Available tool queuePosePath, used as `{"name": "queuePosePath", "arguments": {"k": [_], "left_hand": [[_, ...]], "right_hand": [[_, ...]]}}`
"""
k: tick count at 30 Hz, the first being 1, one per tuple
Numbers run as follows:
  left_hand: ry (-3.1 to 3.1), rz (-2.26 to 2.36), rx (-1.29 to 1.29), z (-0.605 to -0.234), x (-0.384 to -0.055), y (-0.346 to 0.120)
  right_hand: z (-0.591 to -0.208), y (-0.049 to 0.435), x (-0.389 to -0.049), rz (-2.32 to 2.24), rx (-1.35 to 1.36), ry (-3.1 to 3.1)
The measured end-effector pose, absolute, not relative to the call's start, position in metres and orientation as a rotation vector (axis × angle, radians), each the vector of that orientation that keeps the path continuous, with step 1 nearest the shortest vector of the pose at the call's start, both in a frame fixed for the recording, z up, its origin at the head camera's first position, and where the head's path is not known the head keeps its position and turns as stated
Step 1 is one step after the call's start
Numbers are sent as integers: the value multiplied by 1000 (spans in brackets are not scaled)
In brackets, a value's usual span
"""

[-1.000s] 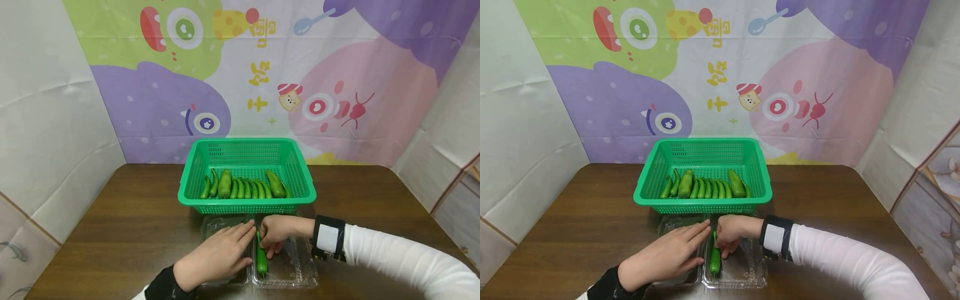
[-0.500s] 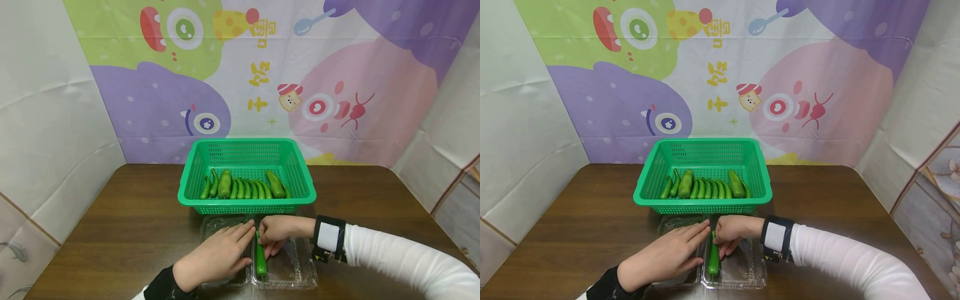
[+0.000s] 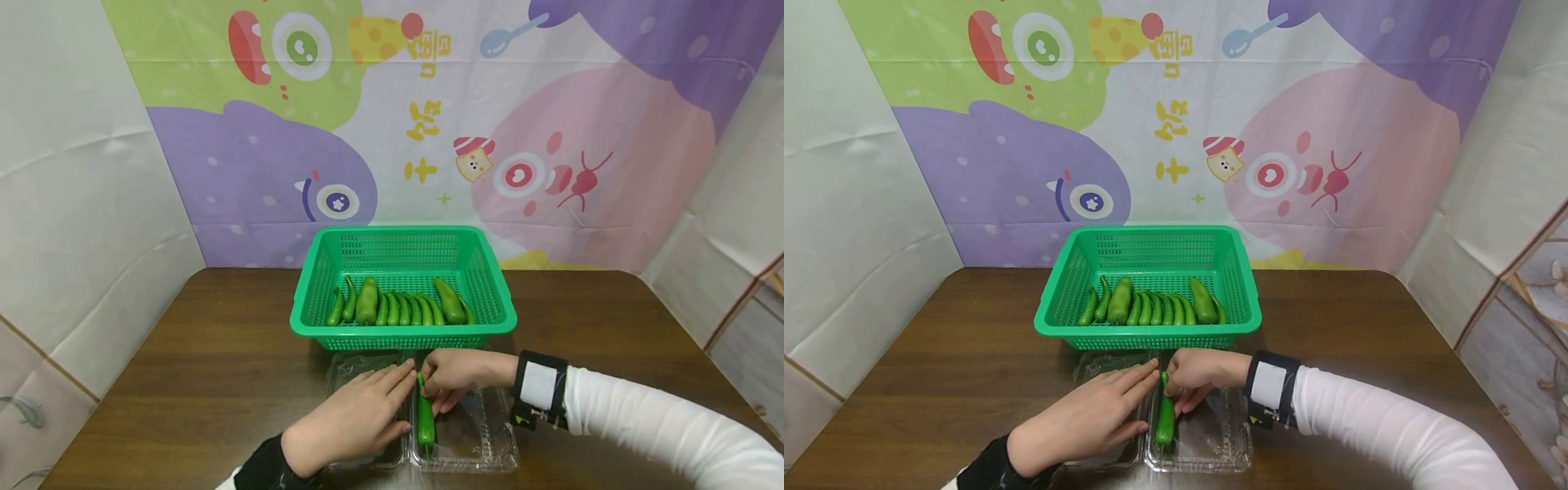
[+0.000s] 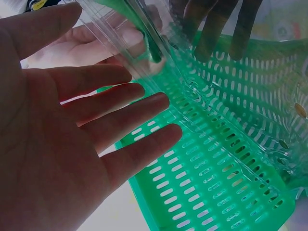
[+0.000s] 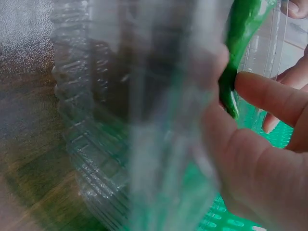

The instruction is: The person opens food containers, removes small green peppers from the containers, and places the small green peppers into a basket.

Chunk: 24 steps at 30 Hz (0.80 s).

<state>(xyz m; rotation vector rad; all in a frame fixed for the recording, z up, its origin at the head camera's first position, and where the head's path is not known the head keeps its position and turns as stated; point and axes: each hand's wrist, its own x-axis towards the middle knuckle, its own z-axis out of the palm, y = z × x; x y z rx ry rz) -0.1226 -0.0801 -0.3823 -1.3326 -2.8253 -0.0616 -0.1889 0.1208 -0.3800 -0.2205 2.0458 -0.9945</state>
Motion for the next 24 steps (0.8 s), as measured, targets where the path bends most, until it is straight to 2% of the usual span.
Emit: {"name": "queuePosePath", "arguments": {"k": [24], "left_hand": [[-2797, -53, -1336, -383, -123, -80]], "right_hand": [[-366, 129, -186, -1088, -170, 2148]]}}
